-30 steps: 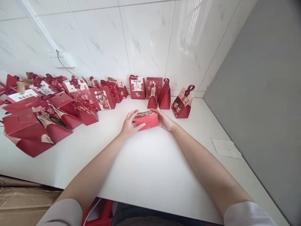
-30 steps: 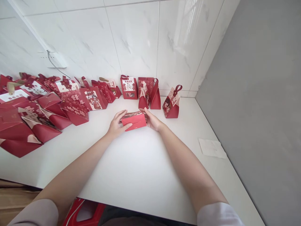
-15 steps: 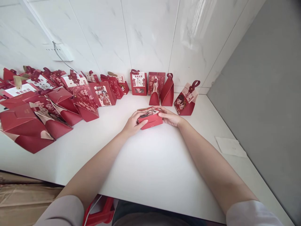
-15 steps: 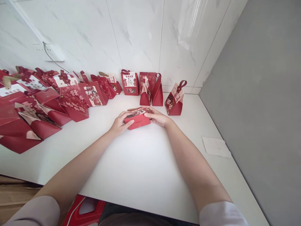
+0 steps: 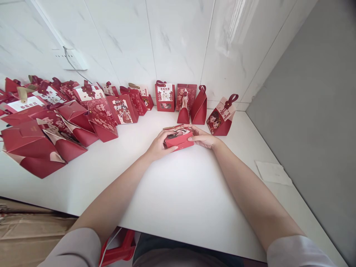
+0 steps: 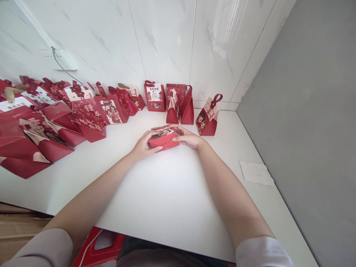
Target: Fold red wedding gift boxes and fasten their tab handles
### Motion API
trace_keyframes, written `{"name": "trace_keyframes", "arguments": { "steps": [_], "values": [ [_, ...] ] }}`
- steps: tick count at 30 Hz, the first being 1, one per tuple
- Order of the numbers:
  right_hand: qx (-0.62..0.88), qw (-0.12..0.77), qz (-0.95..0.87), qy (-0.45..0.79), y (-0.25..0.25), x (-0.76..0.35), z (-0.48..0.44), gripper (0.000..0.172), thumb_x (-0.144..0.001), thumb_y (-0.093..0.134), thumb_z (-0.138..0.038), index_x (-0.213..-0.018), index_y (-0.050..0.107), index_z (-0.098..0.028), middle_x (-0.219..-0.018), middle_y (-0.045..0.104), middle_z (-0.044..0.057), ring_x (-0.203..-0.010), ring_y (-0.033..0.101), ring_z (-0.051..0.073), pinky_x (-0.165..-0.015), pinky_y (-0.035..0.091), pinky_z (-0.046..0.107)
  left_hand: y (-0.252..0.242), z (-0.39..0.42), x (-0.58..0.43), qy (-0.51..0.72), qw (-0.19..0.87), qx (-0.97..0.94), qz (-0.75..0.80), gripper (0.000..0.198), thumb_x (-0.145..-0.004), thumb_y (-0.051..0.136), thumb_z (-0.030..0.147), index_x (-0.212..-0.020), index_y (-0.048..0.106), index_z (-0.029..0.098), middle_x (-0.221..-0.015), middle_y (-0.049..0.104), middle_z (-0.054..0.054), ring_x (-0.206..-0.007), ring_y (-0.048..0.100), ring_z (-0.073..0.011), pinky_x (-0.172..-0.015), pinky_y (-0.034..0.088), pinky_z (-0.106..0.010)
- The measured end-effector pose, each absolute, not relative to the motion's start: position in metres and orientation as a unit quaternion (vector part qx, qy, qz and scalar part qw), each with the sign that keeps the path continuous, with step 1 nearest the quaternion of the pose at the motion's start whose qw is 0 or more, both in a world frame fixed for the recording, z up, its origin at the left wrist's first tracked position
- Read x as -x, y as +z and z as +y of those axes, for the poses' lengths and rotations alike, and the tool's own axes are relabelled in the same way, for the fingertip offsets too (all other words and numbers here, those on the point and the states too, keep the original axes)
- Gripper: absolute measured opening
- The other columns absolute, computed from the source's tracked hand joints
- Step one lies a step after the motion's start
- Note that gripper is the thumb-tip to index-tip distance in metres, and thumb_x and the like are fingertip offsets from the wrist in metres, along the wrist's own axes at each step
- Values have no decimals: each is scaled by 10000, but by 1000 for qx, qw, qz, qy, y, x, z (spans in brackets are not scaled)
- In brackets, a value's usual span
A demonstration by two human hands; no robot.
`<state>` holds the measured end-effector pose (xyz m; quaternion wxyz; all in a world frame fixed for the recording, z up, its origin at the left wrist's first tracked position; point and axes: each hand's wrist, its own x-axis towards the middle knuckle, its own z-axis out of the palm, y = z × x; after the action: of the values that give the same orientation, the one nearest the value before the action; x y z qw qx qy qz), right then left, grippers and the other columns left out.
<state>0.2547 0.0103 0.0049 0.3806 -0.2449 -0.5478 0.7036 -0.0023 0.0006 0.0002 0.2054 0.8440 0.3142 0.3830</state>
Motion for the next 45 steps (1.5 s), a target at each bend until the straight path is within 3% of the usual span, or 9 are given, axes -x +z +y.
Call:
{"name": "trace_keyframes", "arguments": {
  "steps": [9,13,16,18,22,25,32,42,45],
  "values": [
    [241,383,-562,692,6,-255,9,561,-699,833,-204,-1198,603,-314,-1504,453,31,-1323,508,250,-1046,504,464,2,-1,1,428,210,-821,313,387,-788,752,375,-1122,657,203,-1175,681,-97,-1154,631,-248,-1021,514,-433],
    [266,415,-547,677,2,-248,10,569,-711,841,-267,-1218,586,-310,-1447,517,49,-1266,560,244,-1011,535,451,6,-3,1,452,155,-804,354,318,-818,721,354,-1098,656,219,-1129,679,-73,-1096,642,-230,-1001,522,-416],
    [297,458,-512,663,-3,-236,9,523,-769,801,-357,-1231,560,-320,-1399,555,42,-1152,632,220,-943,582,421,3,0,1,514,159,-727,425,499,-764,765,405,-1187,571,224,-1202,627,-91,-1006,651,-219,-855,584,-391],
    [293,475,-486,673,-4,-226,8,489,-803,767,-404,-1232,545,-326,-1361,582,32,-1070,668,204,-881,615,396,0,4,4,546,191,-681,449,654,-739,776,469,-1276,488,235,-1327,551,-124,-1050,638,-229,-812,597,-380],
    [264,483,-465,694,-3,-214,5,440,-860,687,-486,-1241,533,-328,-1264,637,24,-1030,681,204,-822,642,378,-4,9,9,516,200,-735,393,984,-677,792,589,-1464,308,248,-1532,338,-183,-1392,419,-326,-1072,474,-477],
    [269,466,-477,695,-2,-215,5,474,-859,685,-492,-1269,510,-331,-1272,630,33,-997,688,207,-785,652,393,-5,10,11,490,171,-770,371,1165,-601,850,573,-1526,221,246,-1558,302,-191,-1460,313,-354,-1184,334,-514],
    [281,472,-523,651,-6,-214,5,632,-719,841,-330,-1258,511,-325,-1350,549,49,-1098,633,225,-859,627,408,-5,9,10,472,146,-776,392,1127,-619,860,519,-1530,245,267,-1508,394,-172,-1386,427,-340,-1110,428,-496],
    [262,455,-521,673,-6,-218,7,532,-691,848,-321,-1168,614,-338,-1287,590,14,-965,661,199,-780,642,396,-3,6,10,470,96,-787,389,1110,-621,875,466,-1526,259,281,-1515,391,-158,-1411,402,-326,-1152,388,-505],
    [246,454,-517,683,-5,-220,7,503,-694,846,-333,-1145,625,-330,-1300,595,10,-994,654,200,-828,623,394,-1,4,9,470,97,-791,380,1103,-629,871,460,-1529,258,288,-1525,382,-144,-1418,395,-314,-1158,389,-483]
  ]
}}
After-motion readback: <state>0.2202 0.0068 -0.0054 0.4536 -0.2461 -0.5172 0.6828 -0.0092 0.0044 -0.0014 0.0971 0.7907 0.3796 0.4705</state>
